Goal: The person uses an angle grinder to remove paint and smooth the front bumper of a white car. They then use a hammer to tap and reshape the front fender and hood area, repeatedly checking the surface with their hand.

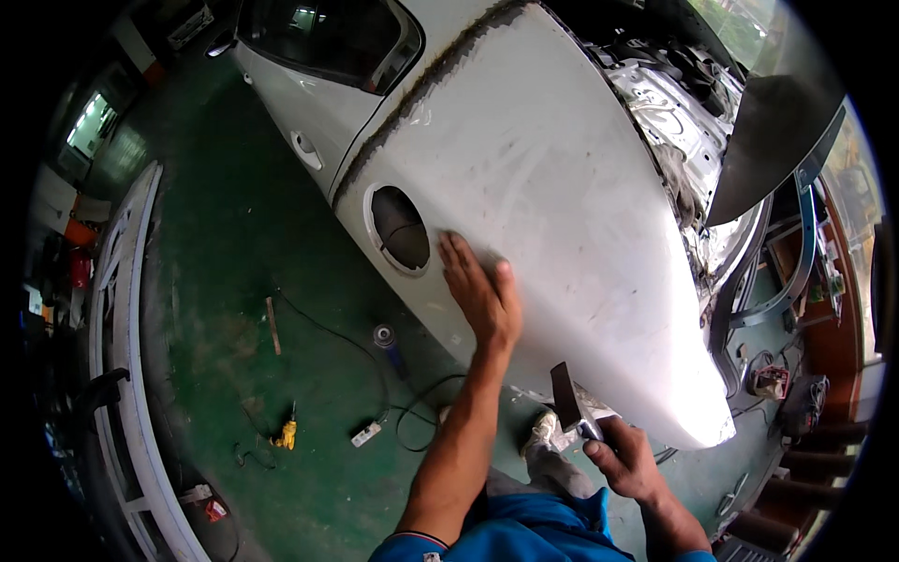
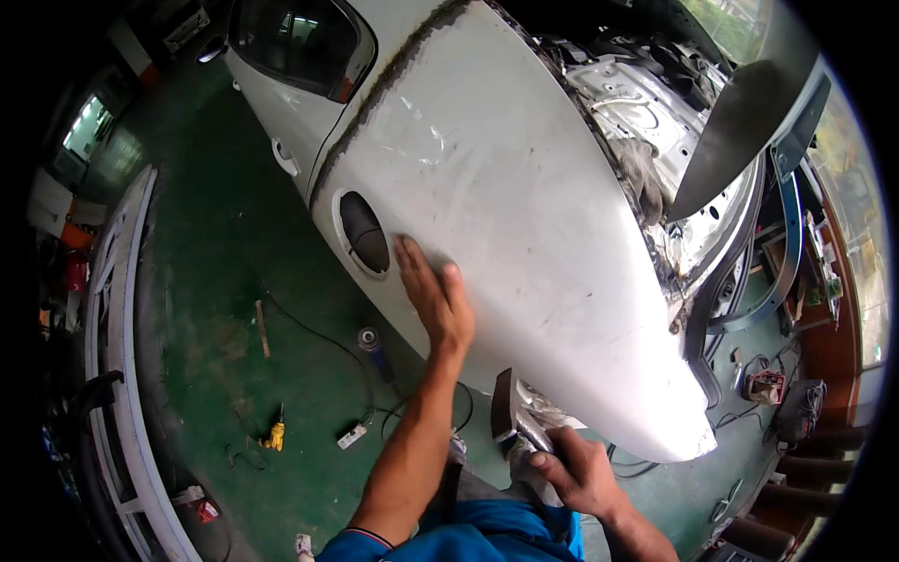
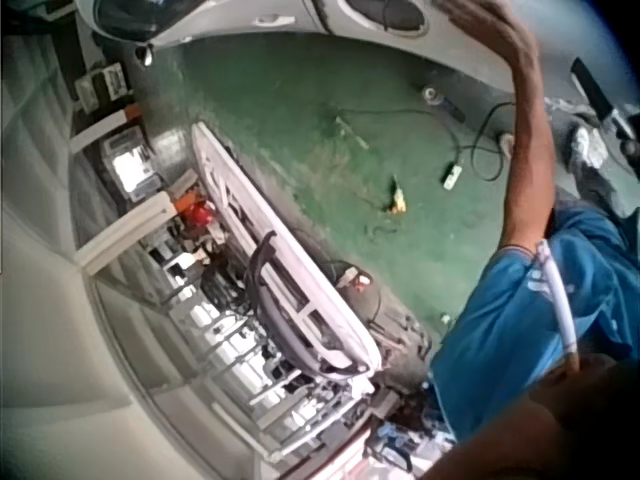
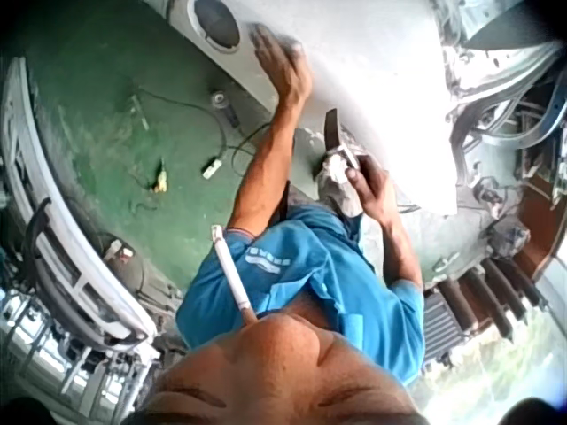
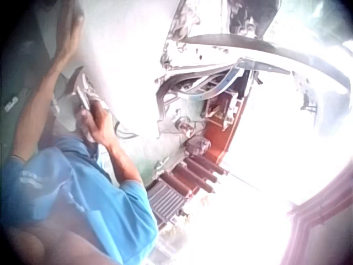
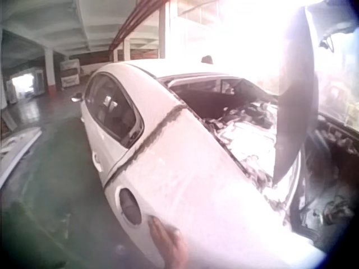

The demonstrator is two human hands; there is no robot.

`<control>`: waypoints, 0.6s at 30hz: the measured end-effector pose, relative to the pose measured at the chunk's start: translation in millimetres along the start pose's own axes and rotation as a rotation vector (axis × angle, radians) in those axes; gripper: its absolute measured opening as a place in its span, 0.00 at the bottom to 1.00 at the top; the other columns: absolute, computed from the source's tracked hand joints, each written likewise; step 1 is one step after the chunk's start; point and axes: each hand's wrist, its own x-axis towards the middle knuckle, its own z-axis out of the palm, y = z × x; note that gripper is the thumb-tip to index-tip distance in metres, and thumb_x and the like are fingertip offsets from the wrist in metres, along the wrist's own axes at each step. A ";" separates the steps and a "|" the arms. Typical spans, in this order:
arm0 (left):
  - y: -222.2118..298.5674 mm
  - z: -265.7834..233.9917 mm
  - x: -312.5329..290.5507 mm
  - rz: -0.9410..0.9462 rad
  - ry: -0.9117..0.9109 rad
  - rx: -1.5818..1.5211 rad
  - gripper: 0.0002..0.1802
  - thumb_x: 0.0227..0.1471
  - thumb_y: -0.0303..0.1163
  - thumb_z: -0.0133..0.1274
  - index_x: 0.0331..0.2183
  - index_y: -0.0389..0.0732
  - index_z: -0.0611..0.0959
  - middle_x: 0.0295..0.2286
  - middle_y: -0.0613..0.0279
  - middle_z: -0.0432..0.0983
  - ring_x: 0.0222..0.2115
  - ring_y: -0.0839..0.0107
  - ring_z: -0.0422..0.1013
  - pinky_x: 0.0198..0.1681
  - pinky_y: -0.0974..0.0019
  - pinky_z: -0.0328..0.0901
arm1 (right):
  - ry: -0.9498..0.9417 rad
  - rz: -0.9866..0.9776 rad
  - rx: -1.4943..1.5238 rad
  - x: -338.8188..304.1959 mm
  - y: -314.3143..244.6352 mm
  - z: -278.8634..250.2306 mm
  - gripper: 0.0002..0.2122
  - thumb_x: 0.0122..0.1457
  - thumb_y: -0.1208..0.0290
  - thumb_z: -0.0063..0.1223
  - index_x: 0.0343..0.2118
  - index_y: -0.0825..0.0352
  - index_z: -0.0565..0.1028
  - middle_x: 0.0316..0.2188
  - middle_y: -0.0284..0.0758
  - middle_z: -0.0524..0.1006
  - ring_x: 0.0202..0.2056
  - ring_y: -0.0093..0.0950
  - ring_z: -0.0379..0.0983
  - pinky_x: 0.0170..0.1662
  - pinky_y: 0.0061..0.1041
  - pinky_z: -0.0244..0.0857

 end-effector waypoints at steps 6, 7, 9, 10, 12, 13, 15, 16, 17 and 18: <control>18.6 -1.4 -68.5 -0.009 -0.038 -0.012 0.41 0.66 0.49 0.39 0.66 0.26 0.52 0.66 0.33 0.44 0.66 0.35 0.43 0.67 0.39 0.42 | -0.022 -0.022 -0.014 13.8 2.6 -15.3 0.21 0.65 0.55 0.55 0.42 0.75 0.74 0.25 0.47 0.76 0.27 0.37 0.76 0.34 0.33 0.70; 17.5 -0.7 -67.9 -0.006 -0.027 -0.008 0.41 0.66 0.49 0.40 0.65 0.26 0.53 0.66 0.33 0.45 0.66 0.35 0.44 0.67 0.40 0.43 | -0.023 -0.035 -0.014 17.3 0.3 -15.6 0.20 0.65 0.56 0.55 0.42 0.75 0.74 0.25 0.46 0.76 0.26 0.37 0.75 0.33 0.34 0.69; 12.2 -1.8 -62.4 0.002 -0.010 0.001 0.40 0.66 0.48 0.41 0.65 0.27 0.55 0.65 0.33 0.47 0.66 0.36 0.45 0.67 0.41 0.44 | -0.036 -0.084 -0.041 26.3 -4.0 -14.0 0.20 0.65 0.57 0.55 0.42 0.74 0.73 0.24 0.46 0.76 0.26 0.37 0.76 0.33 0.34 0.69; 10.0 -2.9 -54.5 0.004 0.010 0.002 0.39 0.66 0.48 0.41 0.65 0.27 0.55 0.65 0.33 0.47 0.66 0.36 0.46 0.67 0.41 0.44 | -0.038 -0.105 -0.054 31.3 -8.4 -11.8 0.19 0.65 0.58 0.55 0.42 0.74 0.73 0.23 0.46 0.76 0.25 0.36 0.76 0.32 0.34 0.69; 2.4 -2.9 -36.1 0.008 0.042 0.005 0.39 0.66 0.48 0.42 0.65 0.28 0.57 0.65 0.32 0.49 0.66 0.37 0.47 0.67 0.42 0.45 | -0.048 -0.130 -0.042 45.8 -26.3 -5.0 0.17 0.64 0.60 0.56 0.42 0.74 0.72 0.23 0.47 0.76 0.24 0.40 0.75 0.31 0.36 0.69; 4.7 -1.5 -33.8 -0.027 0.021 0.023 0.37 0.68 0.48 0.39 0.65 0.30 0.57 0.65 0.32 0.46 0.66 0.38 0.45 0.68 0.44 0.45 | -0.047 -0.167 -0.065 54.6 -30.5 -1.6 0.17 0.65 0.60 0.55 0.43 0.73 0.72 0.23 0.46 0.76 0.25 0.39 0.75 0.31 0.36 0.68; 10.6 -5.6 -39.9 -0.034 0.026 -0.021 0.38 0.66 0.48 0.42 0.65 0.29 0.58 0.65 0.32 0.49 0.66 0.37 0.47 0.67 0.43 0.45 | -0.034 -0.245 -0.116 77.1 -39.4 10.2 0.17 0.65 0.60 0.54 0.43 0.73 0.72 0.24 0.48 0.76 0.26 0.42 0.75 0.31 0.38 0.68; 13.0 -6.2 -45.9 -0.038 0.028 -0.047 0.38 0.66 0.47 0.44 0.64 0.29 0.59 0.64 0.33 0.50 0.66 0.37 0.47 0.67 0.43 0.45 | -0.016 -0.282 -0.147 90.0 -43.3 16.8 0.17 0.65 0.60 0.53 0.43 0.72 0.71 0.25 0.50 0.76 0.26 0.46 0.75 0.31 0.41 0.68; 14.4 -8.1 -59.5 -0.065 -0.027 0.049 0.38 0.66 0.47 0.44 0.65 0.29 0.58 0.64 0.33 0.51 0.66 0.38 0.48 0.67 0.44 0.47 | 0.003 -0.319 -0.179 102.4 -46.1 22.9 0.17 0.65 0.60 0.53 0.42 0.72 0.71 0.25 0.51 0.76 0.27 0.50 0.75 0.31 0.43 0.68; -6.3 -4.1 -77.1 0.001 -0.021 -0.013 0.37 0.66 0.45 0.44 0.66 0.31 0.56 0.64 0.35 0.52 0.66 0.39 0.49 0.67 0.44 0.48 | 0.009 -0.304 -0.229 114.0 -52.0 31.5 0.17 0.65 0.59 0.51 0.42 0.72 0.69 0.25 0.52 0.76 0.28 0.52 0.75 0.32 0.46 0.67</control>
